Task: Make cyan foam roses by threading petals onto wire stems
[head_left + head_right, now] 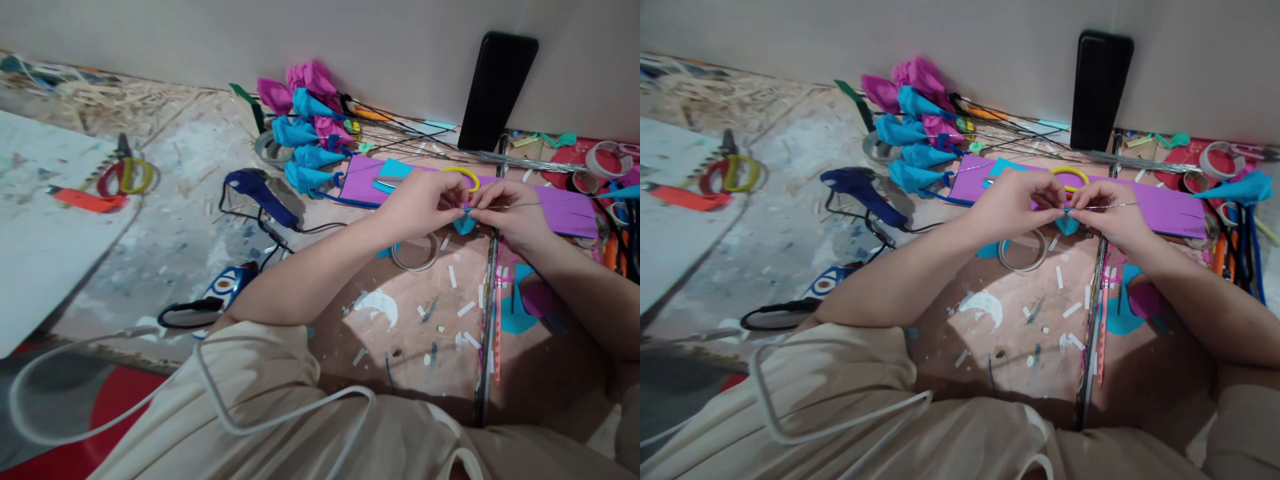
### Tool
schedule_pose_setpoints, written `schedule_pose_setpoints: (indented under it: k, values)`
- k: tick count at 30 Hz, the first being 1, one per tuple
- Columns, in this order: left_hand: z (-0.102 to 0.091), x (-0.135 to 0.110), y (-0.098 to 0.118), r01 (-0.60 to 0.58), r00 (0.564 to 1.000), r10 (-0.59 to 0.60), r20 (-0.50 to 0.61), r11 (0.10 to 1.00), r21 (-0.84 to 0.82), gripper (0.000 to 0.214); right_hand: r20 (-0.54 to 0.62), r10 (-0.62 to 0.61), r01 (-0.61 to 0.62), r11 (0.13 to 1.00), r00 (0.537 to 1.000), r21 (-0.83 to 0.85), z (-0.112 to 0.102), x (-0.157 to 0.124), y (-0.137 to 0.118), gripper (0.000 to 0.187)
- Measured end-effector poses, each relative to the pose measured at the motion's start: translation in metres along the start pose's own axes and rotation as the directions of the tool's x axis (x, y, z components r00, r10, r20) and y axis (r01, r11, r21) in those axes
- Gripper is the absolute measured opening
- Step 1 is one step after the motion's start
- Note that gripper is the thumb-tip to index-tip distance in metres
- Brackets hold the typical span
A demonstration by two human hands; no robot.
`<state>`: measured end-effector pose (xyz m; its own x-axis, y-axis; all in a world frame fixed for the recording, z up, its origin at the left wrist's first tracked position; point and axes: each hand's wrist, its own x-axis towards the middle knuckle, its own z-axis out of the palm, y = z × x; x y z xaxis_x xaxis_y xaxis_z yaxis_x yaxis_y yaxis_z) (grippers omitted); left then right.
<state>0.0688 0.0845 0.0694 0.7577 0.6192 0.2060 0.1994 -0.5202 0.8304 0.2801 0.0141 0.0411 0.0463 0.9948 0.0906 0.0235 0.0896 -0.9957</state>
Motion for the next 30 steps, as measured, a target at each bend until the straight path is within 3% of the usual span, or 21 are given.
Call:
schedule_pose_setpoints:
  k: [10,20,30]
  values:
    - [-0.001,0.0,-0.004,-0.007,0.999,0.006,-0.043,1.0,-0.014,0.013,-0.016,0.002,-0.003,0.999,1.0,-0.043,-0.003,-0.001,0.009,0.034]
    - [0.002,0.002,-0.01,-0.026,0.998,0.023,-0.052,0.998,-0.05,0.008,0.004,-0.018,0.018,1.0,1.0,0.018,-0.005,0.0,0.011,0.039]
    - [0.002,-0.001,-0.009,-0.054,0.993,0.056,-0.106,0.998,0.017,0.008,0.013,-0.001,0.0,0.995,1.0,0.102,-0.005,0.002,0.011,0.038]
